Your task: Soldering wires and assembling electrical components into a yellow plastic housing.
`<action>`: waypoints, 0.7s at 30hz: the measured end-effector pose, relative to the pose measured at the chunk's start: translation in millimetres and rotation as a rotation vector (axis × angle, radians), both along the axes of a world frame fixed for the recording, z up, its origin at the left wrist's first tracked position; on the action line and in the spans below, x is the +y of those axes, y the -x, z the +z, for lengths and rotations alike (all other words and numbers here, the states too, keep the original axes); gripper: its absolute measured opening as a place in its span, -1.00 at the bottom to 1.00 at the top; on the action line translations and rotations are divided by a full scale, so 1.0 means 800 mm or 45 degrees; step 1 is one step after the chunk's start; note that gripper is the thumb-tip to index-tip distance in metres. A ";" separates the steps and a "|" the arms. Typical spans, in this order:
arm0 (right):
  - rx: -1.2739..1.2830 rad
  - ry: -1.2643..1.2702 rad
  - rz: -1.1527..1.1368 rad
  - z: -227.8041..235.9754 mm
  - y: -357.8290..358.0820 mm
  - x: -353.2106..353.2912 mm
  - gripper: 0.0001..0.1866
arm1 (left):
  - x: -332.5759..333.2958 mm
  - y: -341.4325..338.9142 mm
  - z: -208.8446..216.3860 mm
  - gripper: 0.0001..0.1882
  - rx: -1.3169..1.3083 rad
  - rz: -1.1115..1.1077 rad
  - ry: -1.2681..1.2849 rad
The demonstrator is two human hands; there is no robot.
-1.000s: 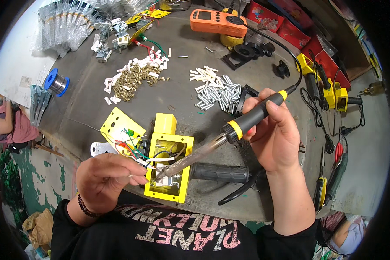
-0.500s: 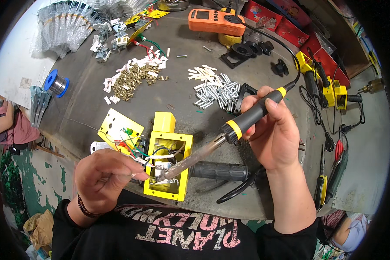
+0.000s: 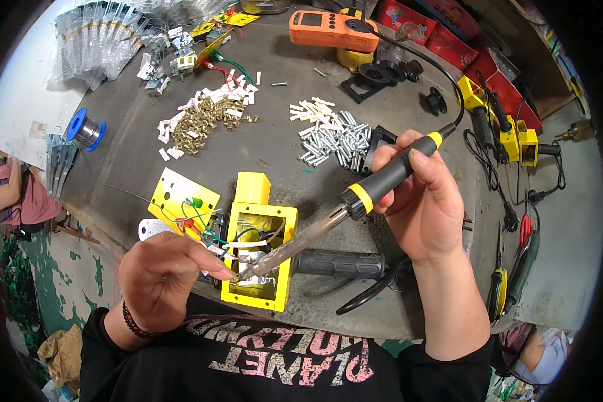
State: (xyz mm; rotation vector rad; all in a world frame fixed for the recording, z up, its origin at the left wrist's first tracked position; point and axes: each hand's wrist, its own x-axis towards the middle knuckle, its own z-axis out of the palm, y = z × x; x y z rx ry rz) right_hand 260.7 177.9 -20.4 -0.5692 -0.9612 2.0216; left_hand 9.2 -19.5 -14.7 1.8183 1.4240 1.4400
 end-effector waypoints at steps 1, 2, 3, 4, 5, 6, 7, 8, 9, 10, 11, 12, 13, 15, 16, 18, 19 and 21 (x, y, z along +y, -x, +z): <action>-0.005 0.000 0.000 0.000 0.000 0.000 -0.75 | 0.000 -0.001 0.000 -0.90 -0.001 -0.001 0.000; -0.006 0.000 -0.001 0.000 0.000 0.000 -0.75 | -0.001 -0.001 0.001 -0.91 0.020 0.003 0.030; 0.001 -0.001 0.002 -0.001 0.001 0.000 -0.75 | -0.002 -0.003 0.001 -0.90 0.041 0.010 0.058; 0.009 -0.001 0.006 -0.001 0.001 0.000 -0.75 | -0.003 -0.006 0.002 -0.90 0.041 0.011 0.058; 0.009 -0.001 0.008 0.000 0.001 0.000 -0.75 | -0.003 -0.011 0.003 -0.91 -0.235 -0.022 0.141; 0.008 0.006 0.005 0.000 0.000 0.000 -0.75 | -0.003 -0.013 0.004 -0.92 -0.512 -0.059 0.224; 0.007 0.012 0.002 0.000 0.000 0.000 -0.75 | 0.000 -0.007 0.005 -0.92 -0.513 -0.061 0.225; 0.007 0.013 0.000 0.000 0.000 -0.001 -0.75 | 0.004 0.004 0.007 -0.92 -0.266 -0.147 0.183; 0.001 0.002 0.000 0.000 0.001 -0.002 -0.75 | 0.007 0.010 0.009 -0.92 -0.019 -0.231 0.140; -0.005 -0.008 0.000 0.000 0.001 -0.002 -0.75 | 0.006 0.009 0.009 -0.92 -0.020 -0.233 0.140; -0.006 -0.008 -0.001 0.000 0.001 -0.002 -0.75 | 0.005 0.009 0.009 -0.90 -0.004 -0.202 0.171; -0.003 -0.013 0.001 0.000 0.001 -0.002 -0.75 | 0.003 0.008 0.010 -0.89 0.013 -0.170 0.202; -0.001 -0.018 0.003 0.001 0.001 -0.002 -0.75 | 0.001 0.005 0.010 -0.89 0.014 -0.170 0.202; 0.001 -0.011 -0.001 0.001 0.002 -0.003 -0.75 | -0.001 -0.002 0.012 -0.84 -0.101 0.016 0.287; 0.002 -0.005 -0.005 0.002 0.002 -0.003 -0.75 | -0.003 -0.002 0.010 -0.84 -0.100 0.018 0.288; -0.003 -0.004 -0.008 0.003 0.001 -0.002 -0.75 | -0.003 -0.002 0.005 -0.82 -0.194 0.041 0.304; -0.009 -0.004 -0.013 0.003 0.000 -0.002 -0.75 | -0.003 -0.001 0.005 -0.82 -0.193 0.039 0.304; -0.004 -0.007 -0.011 0.002 0.001 -0.002 -0.75 | -0.003 0.002 0.006 -0.86 -0.094 -0.026 0.291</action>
